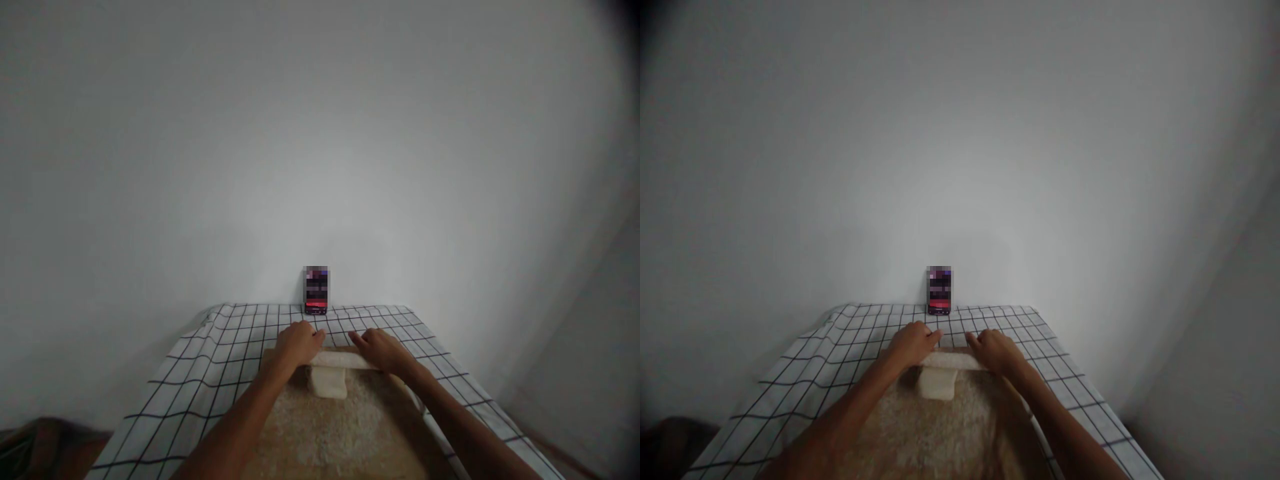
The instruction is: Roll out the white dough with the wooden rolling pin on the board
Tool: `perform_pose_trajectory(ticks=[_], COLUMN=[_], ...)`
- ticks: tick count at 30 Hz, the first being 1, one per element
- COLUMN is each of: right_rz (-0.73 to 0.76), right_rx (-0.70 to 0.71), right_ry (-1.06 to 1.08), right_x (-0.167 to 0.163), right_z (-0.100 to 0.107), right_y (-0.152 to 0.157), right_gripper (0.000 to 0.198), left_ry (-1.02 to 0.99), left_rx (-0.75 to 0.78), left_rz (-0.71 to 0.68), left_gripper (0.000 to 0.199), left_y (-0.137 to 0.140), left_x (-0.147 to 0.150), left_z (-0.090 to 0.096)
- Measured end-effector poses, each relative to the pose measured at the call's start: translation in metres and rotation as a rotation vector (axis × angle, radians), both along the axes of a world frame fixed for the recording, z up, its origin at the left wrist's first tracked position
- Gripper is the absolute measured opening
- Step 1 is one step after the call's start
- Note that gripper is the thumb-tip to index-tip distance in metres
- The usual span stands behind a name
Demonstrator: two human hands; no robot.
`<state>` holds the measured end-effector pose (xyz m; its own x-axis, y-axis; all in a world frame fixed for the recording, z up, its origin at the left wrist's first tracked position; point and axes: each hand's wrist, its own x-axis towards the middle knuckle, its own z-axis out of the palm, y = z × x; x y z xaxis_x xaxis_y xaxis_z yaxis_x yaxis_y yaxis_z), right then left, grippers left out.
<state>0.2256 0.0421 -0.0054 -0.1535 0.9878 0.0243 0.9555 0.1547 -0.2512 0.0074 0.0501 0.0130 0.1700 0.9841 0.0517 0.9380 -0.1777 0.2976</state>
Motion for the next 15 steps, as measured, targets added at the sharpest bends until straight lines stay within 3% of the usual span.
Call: perform_pose_trajectory(ticks=[8, 15], right_rz=[-0.014, 0.070], right_rx=[0.034, 0.104], right_ry=[-0.029, -0.126], right_x=[0.003, 0.004], right_z=[-0.008, -0.008], right_y=[-0.014, -0.049], right_gripper=[0.077, 0.062], left_ry=[0.020, 0.056], left_rx=[-0.018, 0.221], left_rz=[-0.067, -0.167], left_gripper=[0.056, 0.037], left_y=[-0.014, -0.050], left_x=[0.002, -0.002], left_z=[0.005, -0.006])
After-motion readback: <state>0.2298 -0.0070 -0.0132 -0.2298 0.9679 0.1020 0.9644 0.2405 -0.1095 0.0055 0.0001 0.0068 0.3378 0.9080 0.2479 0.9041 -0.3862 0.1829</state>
